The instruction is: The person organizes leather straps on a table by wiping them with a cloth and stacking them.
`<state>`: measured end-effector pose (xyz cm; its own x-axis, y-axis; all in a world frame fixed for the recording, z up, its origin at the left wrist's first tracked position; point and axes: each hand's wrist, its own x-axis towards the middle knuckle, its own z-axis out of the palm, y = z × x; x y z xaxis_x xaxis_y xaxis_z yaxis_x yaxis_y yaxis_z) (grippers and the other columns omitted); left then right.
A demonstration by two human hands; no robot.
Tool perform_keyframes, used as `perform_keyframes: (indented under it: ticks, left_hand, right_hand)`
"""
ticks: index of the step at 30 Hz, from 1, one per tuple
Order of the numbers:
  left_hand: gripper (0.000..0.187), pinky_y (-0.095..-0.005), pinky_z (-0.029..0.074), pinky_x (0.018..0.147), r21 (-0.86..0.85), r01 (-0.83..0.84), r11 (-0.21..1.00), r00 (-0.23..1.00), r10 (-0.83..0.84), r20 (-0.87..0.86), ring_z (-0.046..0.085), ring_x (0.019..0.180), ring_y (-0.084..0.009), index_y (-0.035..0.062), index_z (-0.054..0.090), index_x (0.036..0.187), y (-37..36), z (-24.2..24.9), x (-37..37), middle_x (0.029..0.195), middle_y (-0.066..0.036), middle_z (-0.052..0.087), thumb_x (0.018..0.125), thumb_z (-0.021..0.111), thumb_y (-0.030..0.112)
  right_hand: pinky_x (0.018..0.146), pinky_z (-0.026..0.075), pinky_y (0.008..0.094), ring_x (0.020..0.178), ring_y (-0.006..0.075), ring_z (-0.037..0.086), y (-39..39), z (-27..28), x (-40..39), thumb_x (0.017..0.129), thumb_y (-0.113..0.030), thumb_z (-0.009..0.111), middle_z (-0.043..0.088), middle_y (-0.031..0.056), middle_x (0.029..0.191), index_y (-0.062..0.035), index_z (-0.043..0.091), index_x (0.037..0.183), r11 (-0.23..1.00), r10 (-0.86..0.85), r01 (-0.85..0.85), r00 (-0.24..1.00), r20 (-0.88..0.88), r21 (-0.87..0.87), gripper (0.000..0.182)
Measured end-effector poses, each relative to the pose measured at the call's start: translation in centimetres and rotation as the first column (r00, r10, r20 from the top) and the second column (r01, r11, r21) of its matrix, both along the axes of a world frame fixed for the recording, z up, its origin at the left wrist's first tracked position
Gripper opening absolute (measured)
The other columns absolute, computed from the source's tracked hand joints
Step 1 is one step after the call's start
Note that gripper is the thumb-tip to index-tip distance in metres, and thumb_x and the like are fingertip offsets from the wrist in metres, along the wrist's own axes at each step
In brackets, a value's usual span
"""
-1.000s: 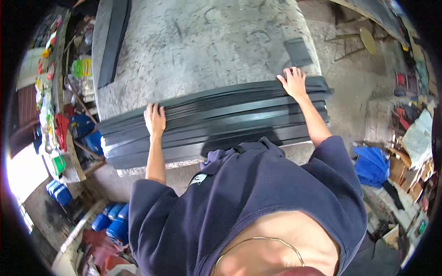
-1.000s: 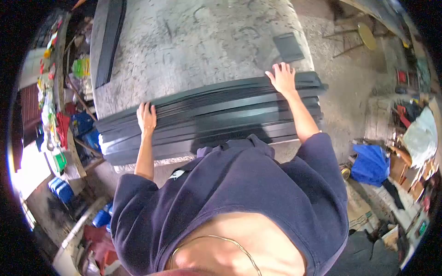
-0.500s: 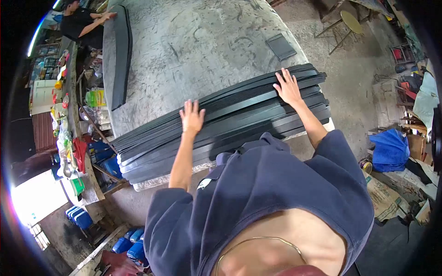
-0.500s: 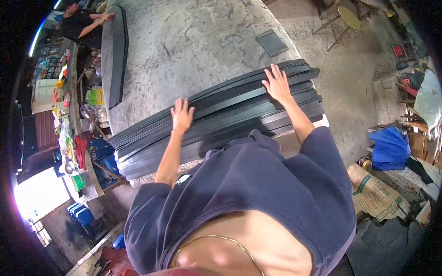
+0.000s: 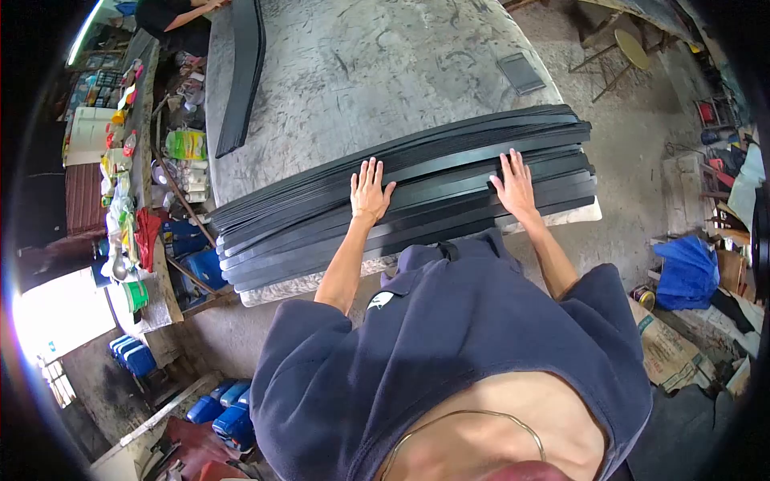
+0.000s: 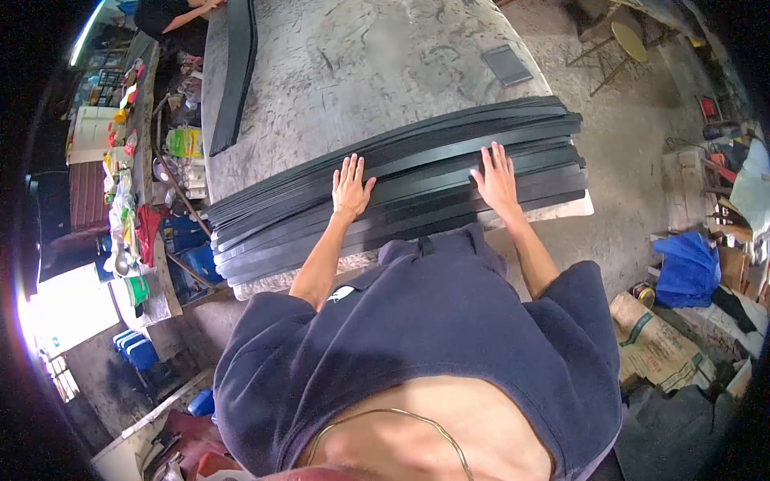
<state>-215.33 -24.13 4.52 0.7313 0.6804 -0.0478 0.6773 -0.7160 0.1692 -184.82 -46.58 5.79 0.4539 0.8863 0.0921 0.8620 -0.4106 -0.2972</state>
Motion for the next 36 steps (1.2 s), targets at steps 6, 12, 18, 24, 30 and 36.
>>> perform_keyframes:
  ticks: [6,12,18,24,30,36]
  left_hand:
    - [0.079,-0.0473,0.018,0.115,0.019,-0.114,0.993,0.991,0.113,0.078,0.022,0.144,-0.0299,-0.0022,0.032,0.145,-0.3,-0.7,0.0,0.154,-0.018,0.027,0.091,0.047,0.055]
    - [0.087,-0.049,0.018,0.114,0.093,-0.296,0.951,0.955,0.292,0.06,0.024,0.142,-0.03,-0.0039,0.035,0.142,-1.2,-0.1,-0.1,0.151,-0.018,0.031,0.088,0.048,0.063]
    - [0.073,-0.0532,0.039,0.096,0.123,-0.581,0.804,0.81,0.587,-0.008,0.042,0.128,-0.0345,-0.0055,0.059,0.116,-1.9,6.8,4.1,0.127,-0.024,0.054,0.088,0.048,0.061]
    - [0.034,-0.0312,0.05,0.081,0.23,0.169,0.958,0.349,-0.276,0.896,0.062,0.088,-0.0189,-0.0049,0.062,0.114,-15.8,40.1,17.8,0.104,-0.014,0.065,0.095,0.055,0.023]
    - [0.05,-0.0388,0.044,0.082,0.89,0.409,0.203,-0.488,-0.775,0.401,0.055,0.095,-0.0266,-0.0037,0.055,0.116,-28.8,54.3,23.7,0.11,-0.02,0.057,0.093,0.05,0.041]
    - [0.048,-0.0379,0.043,0.085,0.931,0.365,0.02,-0.676,-0.681,0.28,0.054,0.098,-0.0249,-0.0021,0.055,0.117,-35.5,56.4,32.7,0.112,-0.019,0.057,0.093,0.051,0.039]
  right_hand:
    - [0.107,0.036,0.0442,0.129,0.0434,0.042,-7.9,5.6,-3.0,0.09,-0.027,0.062,0.042,0.028,0.14,0.0033,0.05,0.129,0.962,-0.203,0.238,0.95,-0.237,0.133,0.051]
    - [0.108,0.035,0.0437,0.129,0.0405,0.043,-18.7,11.2,-3.5,0.09,-0.027,0.064,0.044,0.0257,0.14,-0.0021,0.057,0.125,0.882,-0.452,0.471,0.85,-0.271,0.006,0.043]
    - [0.098,0.043,0.0352,0.114,0.0318,0.058,-25.0,32.5,0.1,0.085,-0.01,0.066,0.063,0.0162,0.12,-0.0003,0.066,0.106,0.826,-0.391,0.454,0.889,-0.239,0.335,0.023]
    - [0.083,0.048,0.0387,0.088,0.0292,0.062,-36.6,50.3,-0.8,0.087,-0.015,0.059,0.065,0.0207,0.094,0.0083,0.064,0.093,0.524,-0.291,-0.448,0.705,0.646,0.725,0.025]
    - [0.082,0.048,0.0381,0.088,0.0281,0.062,-42.3,55.5,1.5,0.086,-0.015,0.059,0.064,0.0195,0.093,0.0074,0.064,0.094,0.423,-0.272,-0.814,0.306,0.912,0.399,0.024]
    - [0.082,0.048,0.0375,0.087,0.027,0.061,-47.8,56.4,4.5,0.086,-0.014,0.06,0.063,0.0183,0.092,0.0065,0.063,0.096,0.474,-0.353,-0.808,0.19,0.916,0.35,0.023]
